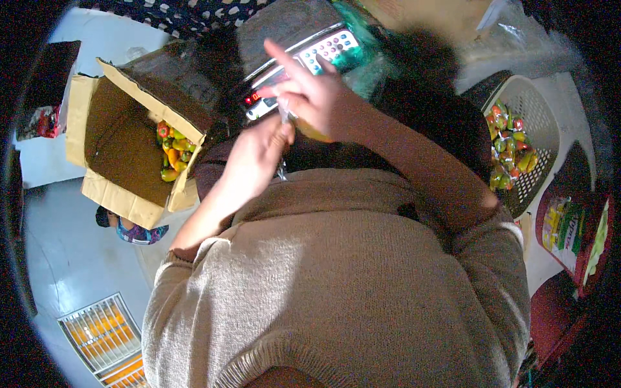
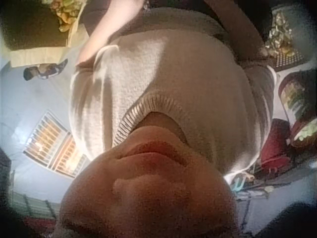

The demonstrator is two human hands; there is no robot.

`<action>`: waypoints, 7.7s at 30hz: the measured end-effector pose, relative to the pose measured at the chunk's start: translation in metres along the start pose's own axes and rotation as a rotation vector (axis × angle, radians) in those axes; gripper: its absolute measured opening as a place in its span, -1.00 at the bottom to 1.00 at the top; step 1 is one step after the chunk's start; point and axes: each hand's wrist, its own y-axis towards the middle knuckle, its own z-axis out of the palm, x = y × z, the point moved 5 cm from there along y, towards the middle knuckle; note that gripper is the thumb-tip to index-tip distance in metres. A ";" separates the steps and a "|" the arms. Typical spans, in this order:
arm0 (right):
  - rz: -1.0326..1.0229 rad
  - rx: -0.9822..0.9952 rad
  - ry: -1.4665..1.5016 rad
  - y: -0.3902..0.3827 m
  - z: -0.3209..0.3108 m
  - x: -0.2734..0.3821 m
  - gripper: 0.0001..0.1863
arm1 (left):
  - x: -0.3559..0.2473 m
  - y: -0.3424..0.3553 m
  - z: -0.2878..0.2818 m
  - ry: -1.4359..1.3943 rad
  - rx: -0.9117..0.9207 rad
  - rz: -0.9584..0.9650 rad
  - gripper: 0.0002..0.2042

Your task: The person packs chili peppers into plastic bags, weighs them on a digital scale, and ties the bags shut with tape.

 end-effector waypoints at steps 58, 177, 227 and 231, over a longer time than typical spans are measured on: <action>-0.008 -0.320 -0.873 -0.028 0.002 -0.026 -0.38 | 0.018 0.039 0.028 0.307 -0.354 0.293 -0.88; 0.374 -0.559 0.523 -0.011 -0.095 -0.141 -0.69 | 0.051 0.085 0.073 0.067 -0.151 0.327 -0.81; -0.403 -0.249 -0.753 0.004 0.048 0.019 -0.62 | 0.037 0.086 0.043 0.180 -0.407 0.455 -0.59; -0.305 -0.122 -0.421 0.000 0.046 0.007 -0.70 | 0.065 0.078 0.045 0.343 -0.437 0.464 -0.51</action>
